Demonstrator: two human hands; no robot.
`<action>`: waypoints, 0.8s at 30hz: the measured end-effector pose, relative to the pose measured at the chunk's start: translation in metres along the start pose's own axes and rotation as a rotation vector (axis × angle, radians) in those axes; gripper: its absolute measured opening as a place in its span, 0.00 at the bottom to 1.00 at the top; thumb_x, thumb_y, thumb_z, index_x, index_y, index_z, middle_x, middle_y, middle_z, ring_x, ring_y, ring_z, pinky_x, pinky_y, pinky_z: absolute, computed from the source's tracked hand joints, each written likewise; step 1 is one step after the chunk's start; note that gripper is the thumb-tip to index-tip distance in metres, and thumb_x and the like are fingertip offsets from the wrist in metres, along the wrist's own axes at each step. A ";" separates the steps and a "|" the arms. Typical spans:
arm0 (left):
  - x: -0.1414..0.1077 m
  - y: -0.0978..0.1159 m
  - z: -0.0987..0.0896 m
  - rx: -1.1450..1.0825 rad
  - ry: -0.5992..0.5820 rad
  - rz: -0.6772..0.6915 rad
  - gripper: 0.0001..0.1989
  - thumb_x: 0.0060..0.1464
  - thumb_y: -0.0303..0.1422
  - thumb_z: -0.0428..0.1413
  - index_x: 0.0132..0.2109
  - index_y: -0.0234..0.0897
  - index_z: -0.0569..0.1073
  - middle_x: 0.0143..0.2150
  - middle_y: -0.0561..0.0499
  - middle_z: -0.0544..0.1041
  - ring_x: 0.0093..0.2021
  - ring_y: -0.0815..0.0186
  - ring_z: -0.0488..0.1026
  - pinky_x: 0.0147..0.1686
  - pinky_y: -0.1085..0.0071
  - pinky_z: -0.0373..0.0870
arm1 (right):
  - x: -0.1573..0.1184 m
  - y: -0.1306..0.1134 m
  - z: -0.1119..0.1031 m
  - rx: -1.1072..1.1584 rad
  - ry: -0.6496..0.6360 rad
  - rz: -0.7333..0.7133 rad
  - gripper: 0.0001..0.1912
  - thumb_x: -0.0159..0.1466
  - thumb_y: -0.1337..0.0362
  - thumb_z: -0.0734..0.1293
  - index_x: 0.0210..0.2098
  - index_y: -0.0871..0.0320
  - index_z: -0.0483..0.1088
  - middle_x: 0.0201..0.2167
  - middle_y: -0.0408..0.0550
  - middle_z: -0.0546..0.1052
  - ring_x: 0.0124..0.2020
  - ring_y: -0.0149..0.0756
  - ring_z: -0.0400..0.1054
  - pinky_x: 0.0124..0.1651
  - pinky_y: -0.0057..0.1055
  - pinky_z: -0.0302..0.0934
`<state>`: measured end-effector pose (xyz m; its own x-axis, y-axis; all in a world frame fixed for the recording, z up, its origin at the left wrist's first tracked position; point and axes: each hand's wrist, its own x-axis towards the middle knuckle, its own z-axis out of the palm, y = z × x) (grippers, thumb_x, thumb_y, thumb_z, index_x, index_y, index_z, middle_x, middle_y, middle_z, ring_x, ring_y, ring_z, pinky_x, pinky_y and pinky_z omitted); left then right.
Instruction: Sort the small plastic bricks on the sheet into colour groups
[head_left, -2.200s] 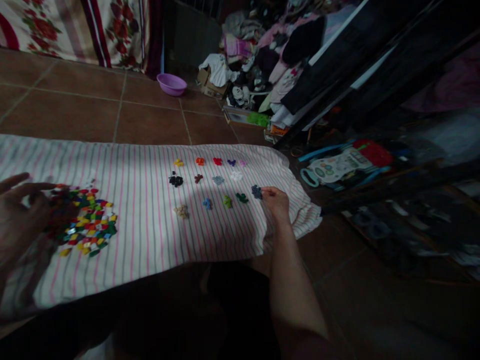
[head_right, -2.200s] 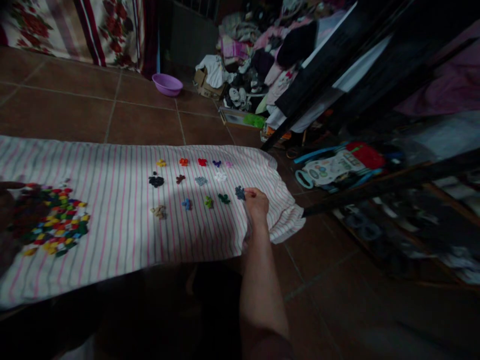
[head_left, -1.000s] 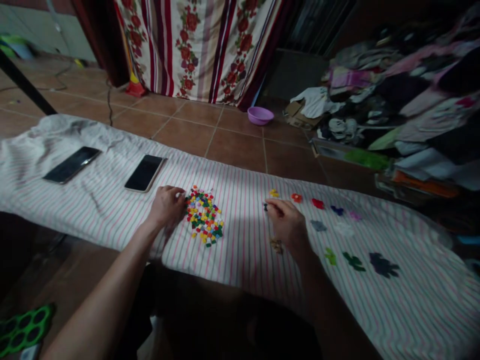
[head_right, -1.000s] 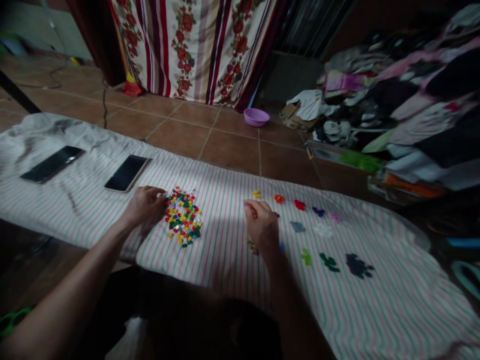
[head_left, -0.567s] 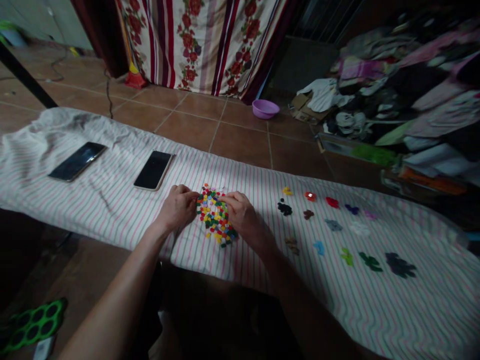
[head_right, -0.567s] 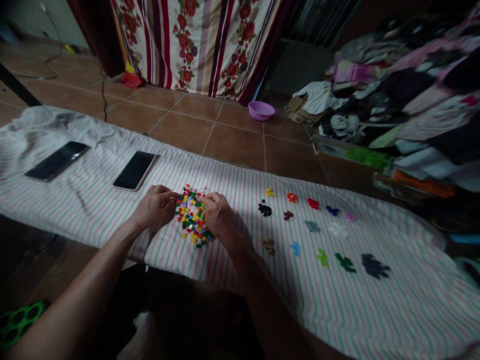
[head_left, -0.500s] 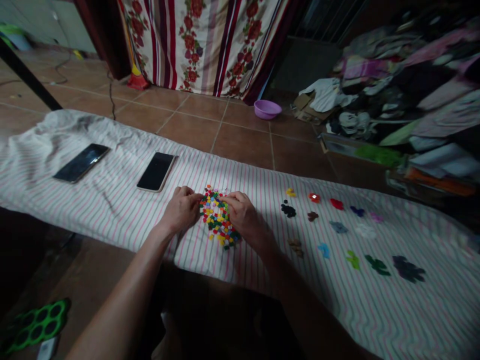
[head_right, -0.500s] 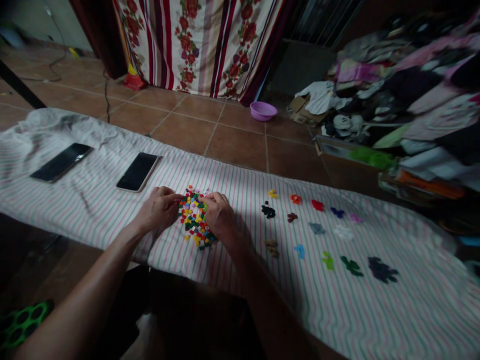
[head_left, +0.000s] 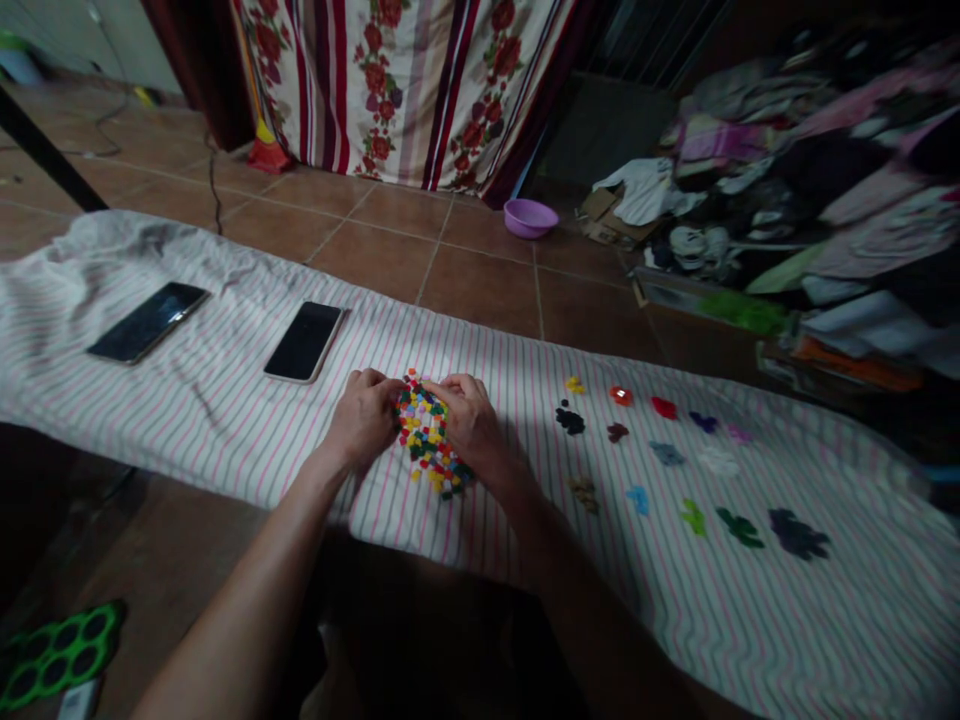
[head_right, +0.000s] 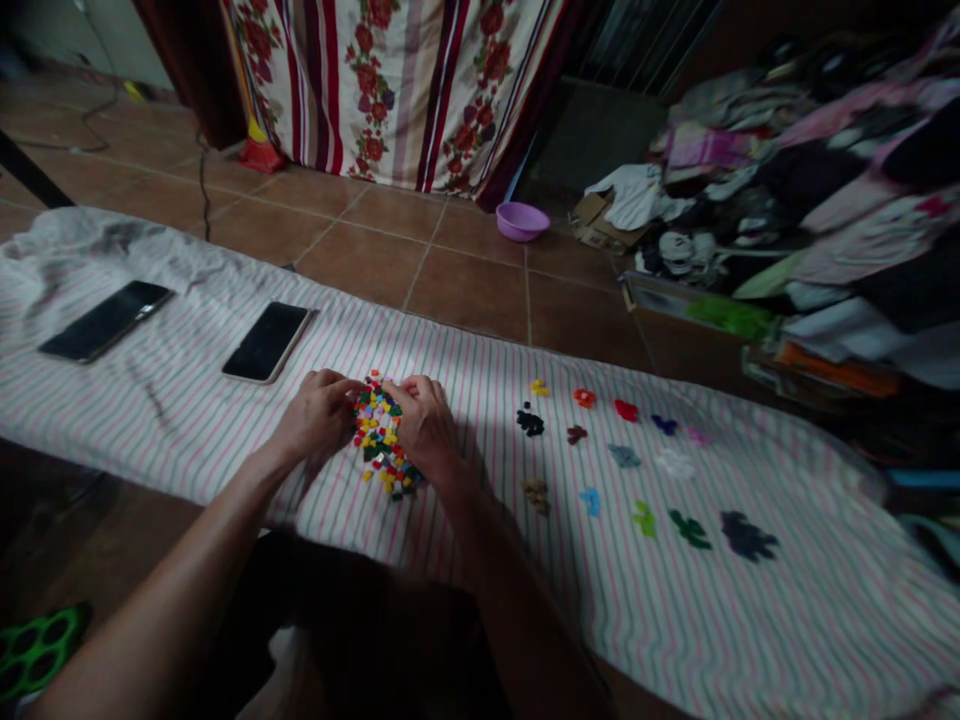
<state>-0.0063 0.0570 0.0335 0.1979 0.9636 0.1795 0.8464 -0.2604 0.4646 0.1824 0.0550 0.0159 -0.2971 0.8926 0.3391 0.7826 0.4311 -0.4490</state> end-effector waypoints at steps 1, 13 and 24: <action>0.000 0.001 0.000 -0.001 0.000 0.016 0.17 0.51 0.27 0.51 0.47 0.40 0.76 0.42 0.45 0.72 0.44 0.59 0.65 0.47 0.62 0.68 | 0.000 -0.001 -0.001 0.005 -0.004 -0.003 0.27 0.61 0.76 0.56 0.55 0.50 0.70 0.44 0.52 0.69 0.46 0.40 0.62 0.51 0.39 0.63; 0.005 0.005 0.007 0.000 0.023 -0.002 0.19 0.47 0.24 0.51 0.46 0.40 0.76 0.44 0.44 0.72 0.46 0.56 0.65 0.48 0.57 0.68 | -0.002 0.003 -0.015 0.031 -0.027 0.049 0.28 0.57 0.80 0.56 0.51 0.55 0.73 0.46 0.54 0.71 0.50 0.41 0.63 0.53 0.40 0.64; 0.006 0.016 0.004 0.058 0.044 -0.049 0.24 0.50 0.23 0.48 0.53 0.42 0.72 0.45 0.43 0.71 0.45 0.57 0.64 0.47 0.60 0.68 | -0.012 0.005 -0.026 -0.005 -0.080 0.073 0.29 0.58 0.80 0.57 0.54 0.52 0.71 0.50 0.52 0.73 0.52 0.40 0.65 0.55 0.41 0.64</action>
<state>0.0109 0.0584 0.0385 0.1345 0.9712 0.1966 0.8819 -0.2078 0.4232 0.2038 0.0431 0.0317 -0.2822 0.9293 0.2385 0.8066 0.3644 -0.4655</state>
